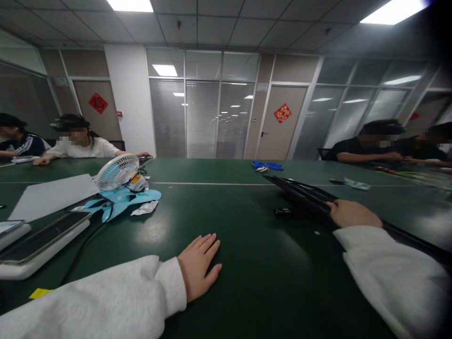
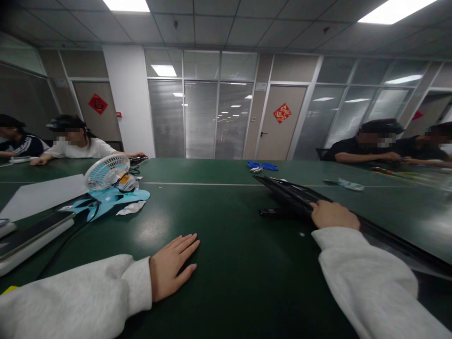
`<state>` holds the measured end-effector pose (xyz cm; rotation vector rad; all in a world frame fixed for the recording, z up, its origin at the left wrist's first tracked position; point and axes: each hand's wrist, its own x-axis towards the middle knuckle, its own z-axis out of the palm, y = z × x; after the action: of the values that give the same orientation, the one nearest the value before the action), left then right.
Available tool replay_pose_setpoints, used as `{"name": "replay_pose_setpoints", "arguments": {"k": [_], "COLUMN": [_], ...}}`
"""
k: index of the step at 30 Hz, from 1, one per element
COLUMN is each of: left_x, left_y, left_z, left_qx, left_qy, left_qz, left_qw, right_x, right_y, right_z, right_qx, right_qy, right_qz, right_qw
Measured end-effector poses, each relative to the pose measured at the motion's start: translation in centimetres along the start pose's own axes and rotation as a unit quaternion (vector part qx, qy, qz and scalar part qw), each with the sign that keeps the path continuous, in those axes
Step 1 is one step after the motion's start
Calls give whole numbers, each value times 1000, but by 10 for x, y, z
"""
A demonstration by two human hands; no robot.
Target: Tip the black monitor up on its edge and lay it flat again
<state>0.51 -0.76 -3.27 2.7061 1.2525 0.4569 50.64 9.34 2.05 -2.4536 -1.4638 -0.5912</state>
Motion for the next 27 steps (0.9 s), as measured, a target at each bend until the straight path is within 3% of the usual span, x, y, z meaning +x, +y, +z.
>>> {"name": "replay_pose_setpoints", "arguments": {"k": [8,18,27], "left_x": [0,1,5], "left_y": [3,7,11], "left_z": [-6,-5,-3], "left_qx": [7,-6,23], "left_qy": [-5,-3,-10], "left_qz": [4,-5,-9], "left_qw": [1000,1000,1000], "right_x": [-21,-46,-70], "right_y": [-38,-67,-99], "right_z": [-6,9,14], "right_qx": [0,-24,-28], "right_qy": [-6,62,108], "right_qz": [-54,-43,-97], "right_qw": [999,997,989]}}
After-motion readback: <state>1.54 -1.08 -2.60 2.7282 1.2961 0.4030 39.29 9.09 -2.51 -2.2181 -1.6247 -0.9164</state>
